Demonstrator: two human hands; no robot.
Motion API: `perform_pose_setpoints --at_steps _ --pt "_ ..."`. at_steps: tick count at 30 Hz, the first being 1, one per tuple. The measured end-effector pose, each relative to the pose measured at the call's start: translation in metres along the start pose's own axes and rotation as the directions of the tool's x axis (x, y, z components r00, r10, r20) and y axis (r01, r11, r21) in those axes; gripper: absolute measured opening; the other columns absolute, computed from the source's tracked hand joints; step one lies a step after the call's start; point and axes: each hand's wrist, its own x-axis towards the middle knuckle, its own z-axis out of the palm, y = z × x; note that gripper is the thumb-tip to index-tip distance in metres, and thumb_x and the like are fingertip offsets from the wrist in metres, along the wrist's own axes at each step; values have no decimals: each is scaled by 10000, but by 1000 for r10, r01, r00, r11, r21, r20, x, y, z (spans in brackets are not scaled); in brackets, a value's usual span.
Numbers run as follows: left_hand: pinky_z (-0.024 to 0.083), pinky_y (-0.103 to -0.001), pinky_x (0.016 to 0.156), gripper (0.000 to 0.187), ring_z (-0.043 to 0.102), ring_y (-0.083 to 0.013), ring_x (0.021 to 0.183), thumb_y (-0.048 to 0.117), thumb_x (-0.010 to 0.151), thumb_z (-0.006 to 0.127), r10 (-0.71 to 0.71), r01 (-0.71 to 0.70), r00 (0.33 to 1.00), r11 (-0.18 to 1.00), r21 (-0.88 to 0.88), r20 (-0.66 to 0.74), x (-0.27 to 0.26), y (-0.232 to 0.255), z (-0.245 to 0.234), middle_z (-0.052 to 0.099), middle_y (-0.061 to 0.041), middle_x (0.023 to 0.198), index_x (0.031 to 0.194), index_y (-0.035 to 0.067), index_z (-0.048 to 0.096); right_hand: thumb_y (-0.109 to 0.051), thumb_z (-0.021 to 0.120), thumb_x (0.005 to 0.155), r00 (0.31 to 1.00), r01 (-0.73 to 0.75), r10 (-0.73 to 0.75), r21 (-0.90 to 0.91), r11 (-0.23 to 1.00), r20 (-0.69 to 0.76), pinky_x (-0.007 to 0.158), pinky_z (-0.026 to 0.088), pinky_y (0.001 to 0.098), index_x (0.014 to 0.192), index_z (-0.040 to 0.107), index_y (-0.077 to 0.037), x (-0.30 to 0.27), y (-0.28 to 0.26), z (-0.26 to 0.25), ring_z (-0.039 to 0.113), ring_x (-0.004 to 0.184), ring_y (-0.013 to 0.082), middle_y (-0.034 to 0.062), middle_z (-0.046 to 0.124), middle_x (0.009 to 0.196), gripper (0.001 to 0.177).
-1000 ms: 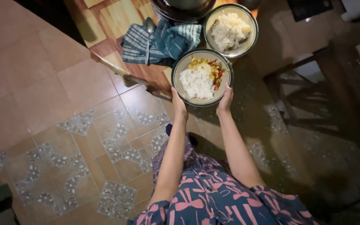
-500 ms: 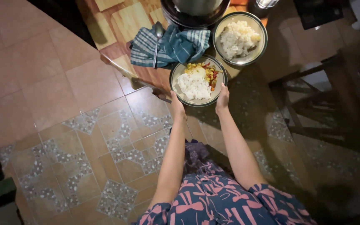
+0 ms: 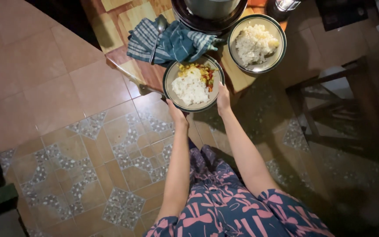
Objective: The person serves rice and food onto a plate and cleans the table and chair.
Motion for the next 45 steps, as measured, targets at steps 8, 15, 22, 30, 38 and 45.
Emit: perform_pose_setpoints --at_steps 8,15,22,30,38,45 --pt "438 -348 1088 666 581 -227 1279 503 1072 378 173 -141 967 975 -173 189 25 -64 -1 604 -98 1426 1441 -34 517 -300 466 1084 984 47 -53 -40 998 -171 1000 473 314 1289 625 14 -18 1 -48 625 1124 163 78 684 1237 407" --pt "414 -338 1074 632 587 -230 1246 455 1081 418 329 -360 931 902 240 159 30 -58 14 642 -147 1378 1319 -101 605 -308 464 1070 960 63 -101 -148 987 -263 968 485 315 1280 629 25 -13 -8 -60 634 1085 168 103 700 1197 426" --pt "468 -352 997 521 665 -275 1119 379 1057 429 509 -533 844 769 353 166 41 -24 22 743 -166 1187 1194 -52 687 -323 467 1073 960 44 -111 -253 967 -257 910 497 305 1238 636 20 -2 -15 -49 632 1006 157 87 710 1113 416" --pt "493 -389 1003 317 669 -330 1129 273 1054 586 620 -540 746 353 764 241 66 43 49 703 -206 1137 1220 29 701 -311 515 1121 947 29 -158 -416 909 -281 799 457 307 1188 659 15 24 -10 -49 508 869 128 33 586 942 362" --pt "438 -448 1003 481 578 -417 1158 182 935 664 687 -718 577 167 676 442 88 106 95 635 -223 1232 1401 75 608 -298 524 1069 941 0 -163 -480 877 -298 801 494 289 1126 676 -1 40 -27 -31 582 855 100 24 687 931 338" --pt "511 -410 948 145 676 -364 1050 116 1000 659 684 -719 605 250 649 407 114 106 90 721 -192 1082 1095 35 732 -427 551 1041 905 -188 -134 -662 725 -404 803 508 382 1059 676 12 38 -57 -11 645 863 256 170 715 921 457"
